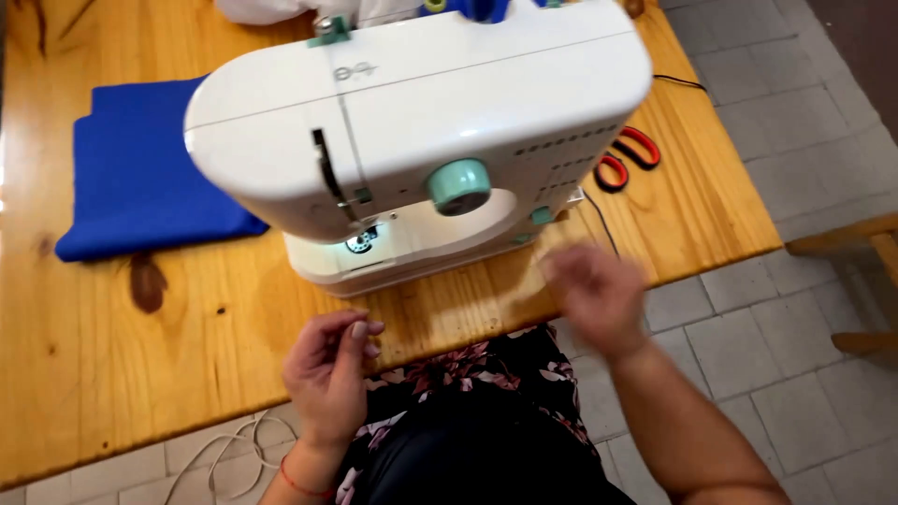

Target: Threading a sewing machine and setting up the bobbin for use.

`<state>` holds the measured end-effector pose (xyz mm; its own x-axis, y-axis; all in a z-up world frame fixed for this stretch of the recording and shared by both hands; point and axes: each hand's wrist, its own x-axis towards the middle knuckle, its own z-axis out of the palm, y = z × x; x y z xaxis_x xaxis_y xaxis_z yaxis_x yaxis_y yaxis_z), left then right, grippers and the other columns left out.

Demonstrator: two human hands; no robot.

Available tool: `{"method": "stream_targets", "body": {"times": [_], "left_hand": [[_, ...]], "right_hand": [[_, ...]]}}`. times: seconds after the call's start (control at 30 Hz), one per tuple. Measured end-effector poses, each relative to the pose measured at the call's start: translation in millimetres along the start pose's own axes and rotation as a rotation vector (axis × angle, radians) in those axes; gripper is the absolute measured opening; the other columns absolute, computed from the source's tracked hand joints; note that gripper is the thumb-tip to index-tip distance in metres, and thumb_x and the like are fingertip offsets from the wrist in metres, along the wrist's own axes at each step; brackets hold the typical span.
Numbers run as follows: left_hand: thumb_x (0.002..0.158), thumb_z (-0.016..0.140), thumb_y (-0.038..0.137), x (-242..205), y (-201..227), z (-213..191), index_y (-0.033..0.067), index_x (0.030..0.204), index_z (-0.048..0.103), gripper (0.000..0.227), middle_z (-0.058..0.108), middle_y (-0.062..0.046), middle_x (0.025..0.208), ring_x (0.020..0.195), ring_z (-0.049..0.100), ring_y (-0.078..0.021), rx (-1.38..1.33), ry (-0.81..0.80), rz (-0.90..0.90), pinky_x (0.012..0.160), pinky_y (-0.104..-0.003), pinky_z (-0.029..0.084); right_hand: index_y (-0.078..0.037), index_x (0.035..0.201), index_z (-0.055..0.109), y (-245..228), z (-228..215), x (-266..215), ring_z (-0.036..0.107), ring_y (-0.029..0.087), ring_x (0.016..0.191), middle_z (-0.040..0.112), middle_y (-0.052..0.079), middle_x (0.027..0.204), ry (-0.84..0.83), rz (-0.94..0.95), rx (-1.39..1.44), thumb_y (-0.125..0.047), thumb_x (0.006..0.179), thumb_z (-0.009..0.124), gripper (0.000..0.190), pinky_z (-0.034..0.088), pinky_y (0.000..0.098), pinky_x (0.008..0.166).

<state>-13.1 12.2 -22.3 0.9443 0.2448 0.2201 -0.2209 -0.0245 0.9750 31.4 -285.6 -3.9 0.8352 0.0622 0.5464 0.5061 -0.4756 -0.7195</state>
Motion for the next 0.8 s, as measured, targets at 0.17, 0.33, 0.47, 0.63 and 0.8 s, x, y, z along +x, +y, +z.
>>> {"method": "stream_targets", "body": {"times": [0.17,0.33,0.47,0.63,0.8], "left_hand": [[0.097,0.065,0.005,3,4,-3,-0.0029,0.101,0.069,0.009,0.074,-0.013,0.083,0.062,0.068,-0.0132,0.107,-0.042,0.072,0.059,-0.02,0.06],[0.096,0.065,0.004,9,0,-6,-0.0035,0.099,0.069,0.009,0.075,-0.015,0.08,0.059,0.065,-0.0134,0.076,-0.048,-0.034,0.056,-0.022,0.058],[0.096,0.066,0.005,10,5,-7,0.0002,0.096,0.07,0.006,0.075,-0.012,0.077,0.056,0.066,-0.0117,0.11,-0.037,-0.037,0.054,-0.021,0.058],[0.097,0.065,0.004,12,7,-13,0.0003,0.099,0.07,0.006,0.075,-0.011,0.079,0.059,0.067,-0.0107,0.063,-0.076,0.063,0.051,-0.019,0.059],[0.098,0.064,0.003,13,3,-13,0.0,0.098,0.067,0.005,0.074,-0.011,0.079,0.058,0.066,-0.0119,0.034,-0.114,0.069,0.051,-0.02,0.058]], "right_hand": [[-0.003,0.126,0.056,6,-31,88,0.059,0.021,0.104,0.059,0.01,0.12,0.228,0.074,0.166,-0.036,0.114,0.046,0.036,0.054,0.0349,0.09],[-0.011,0.152,0.038,-2,-47,123,0.047,0.033,0.148,0.044,0.014,0.159,0.082,-0.204,0.284,-0.041,0.12,0.045,0.044,0.05,0.0461,0.118],[-0.002,0.146,0.041,7,-32,130,0.05,0.025,0.132,0.05,0.015,0.143,0.011,-0.201,0.331,-0.026,0.119,0.048,0.037,0.044,0.0357,0.114],[-0.003,0.143,0.043,16,-23,130,0.05,0.022,0.109,0.051,0.012,0.123,0.064,-0.2,0.302,-0.029,0.124,0.05,0.033,0.042,0.0355,0.094],[0.006,0.141,0.045,22,-26,133,0.048,0.027,0.118,0.049,0.016,0.128,0.089,-0.218,0.165,-0.047,0.126,0.042,0.055,0.041,0.0416,0.105]]}}
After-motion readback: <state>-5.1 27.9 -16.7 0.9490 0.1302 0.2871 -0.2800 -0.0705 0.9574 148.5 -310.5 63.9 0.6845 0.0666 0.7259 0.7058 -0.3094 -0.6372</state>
